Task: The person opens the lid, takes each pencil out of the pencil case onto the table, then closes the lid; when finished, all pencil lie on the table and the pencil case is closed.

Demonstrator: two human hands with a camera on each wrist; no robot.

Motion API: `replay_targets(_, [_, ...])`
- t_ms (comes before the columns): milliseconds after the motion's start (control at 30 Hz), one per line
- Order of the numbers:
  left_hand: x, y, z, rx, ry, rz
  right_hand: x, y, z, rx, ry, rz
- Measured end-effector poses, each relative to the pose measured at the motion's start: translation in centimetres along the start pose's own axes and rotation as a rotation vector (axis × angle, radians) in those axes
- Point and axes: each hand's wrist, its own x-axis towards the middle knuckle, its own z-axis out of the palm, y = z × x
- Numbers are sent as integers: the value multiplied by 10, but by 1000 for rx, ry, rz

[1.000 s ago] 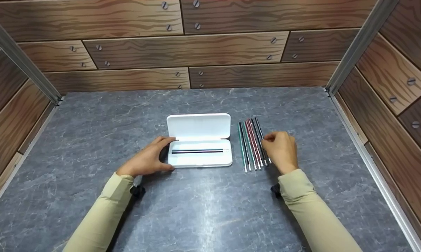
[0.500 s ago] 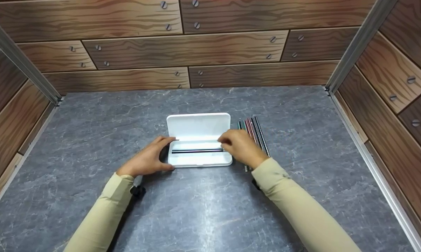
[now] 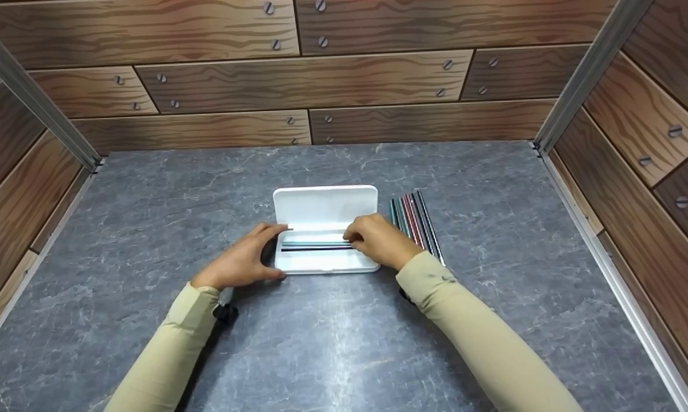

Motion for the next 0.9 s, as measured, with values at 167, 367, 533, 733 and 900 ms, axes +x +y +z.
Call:
replay_targets(167, [-1,-1,0,5,1,2,3,0,1,-5,-11,0])
replay_targets(367, [0,-1,0,5,6,6,3,-1,0,-1,-26,29])
replay_targets(533, [1,0,-1,8,-6,0,1,0,0,-7,-21,24])
replay_targets(733, [0,1,-2,5,-9,2,1,1,1,-1,-18,20])
replay_targets(900, [0,0,-1,1,-6,6,0,2,1,7,-17,23])
